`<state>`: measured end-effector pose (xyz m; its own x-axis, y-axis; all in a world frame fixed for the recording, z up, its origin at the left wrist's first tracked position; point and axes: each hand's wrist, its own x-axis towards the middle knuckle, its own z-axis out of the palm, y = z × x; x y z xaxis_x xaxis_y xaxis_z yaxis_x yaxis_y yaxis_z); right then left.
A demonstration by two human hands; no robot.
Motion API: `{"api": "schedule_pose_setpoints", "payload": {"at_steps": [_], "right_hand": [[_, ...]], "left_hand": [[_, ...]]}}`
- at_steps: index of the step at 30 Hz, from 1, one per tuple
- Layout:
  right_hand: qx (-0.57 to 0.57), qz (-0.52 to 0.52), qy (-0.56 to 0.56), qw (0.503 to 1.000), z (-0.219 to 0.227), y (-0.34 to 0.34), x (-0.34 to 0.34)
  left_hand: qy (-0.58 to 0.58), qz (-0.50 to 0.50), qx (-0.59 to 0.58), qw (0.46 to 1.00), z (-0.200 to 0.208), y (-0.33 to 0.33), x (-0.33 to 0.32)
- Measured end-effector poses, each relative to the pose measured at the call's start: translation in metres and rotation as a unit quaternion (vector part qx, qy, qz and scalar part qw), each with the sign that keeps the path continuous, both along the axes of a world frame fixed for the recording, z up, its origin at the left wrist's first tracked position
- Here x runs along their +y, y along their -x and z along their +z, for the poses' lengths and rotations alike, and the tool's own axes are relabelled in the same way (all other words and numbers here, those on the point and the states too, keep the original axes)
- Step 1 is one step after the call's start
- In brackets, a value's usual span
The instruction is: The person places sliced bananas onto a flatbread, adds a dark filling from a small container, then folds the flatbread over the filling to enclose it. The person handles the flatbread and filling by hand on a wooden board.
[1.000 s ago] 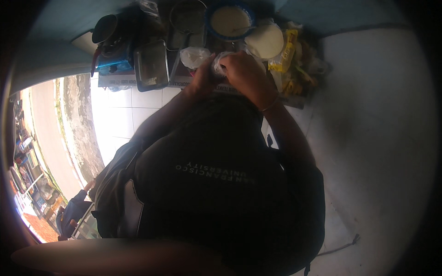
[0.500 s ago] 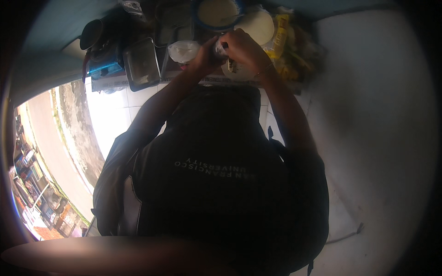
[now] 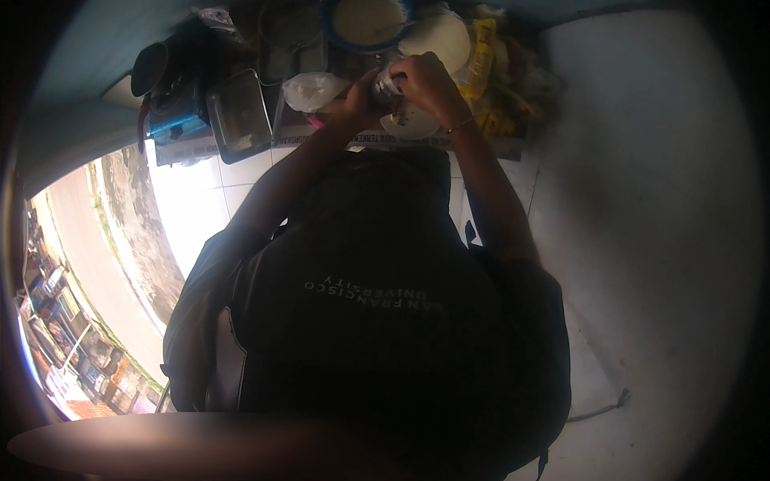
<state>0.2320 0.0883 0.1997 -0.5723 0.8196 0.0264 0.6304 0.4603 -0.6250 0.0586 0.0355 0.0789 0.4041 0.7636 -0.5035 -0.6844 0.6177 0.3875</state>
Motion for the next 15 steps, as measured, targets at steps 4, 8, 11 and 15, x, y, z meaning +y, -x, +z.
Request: {"api": "schedule_pose_setpoints", "payload": {"at_steps": [4, 8, 11, 15], "right_hand": [[0.034, -0.036, 0.028, 0.998, 0.001, -0.006, -0.003], [0.062, -0.073, 0.031, 0.995, 0.0, -0.011, -0.004], [0.07, -0.097, 0.025, 0.992, -0.004, -0.016, -0.003], [0.083, -0.119, 0.037, 0.989, -0.014, -0.026, -0.004]], "left_hand": [[-0.096, -0.005, 0.175, 0.98, -0.016, -0.008, -0.005], [0.024, 0.007, -0.021, 0.999, -0.034, -0.006, 0.005], [0.042, 0.016, -0.004, 0.999, -0.048, -0.005, 0.004], [-0.06, 0.042, 0.149, 0.986, -0.073, 0.003, -0.014]]}}
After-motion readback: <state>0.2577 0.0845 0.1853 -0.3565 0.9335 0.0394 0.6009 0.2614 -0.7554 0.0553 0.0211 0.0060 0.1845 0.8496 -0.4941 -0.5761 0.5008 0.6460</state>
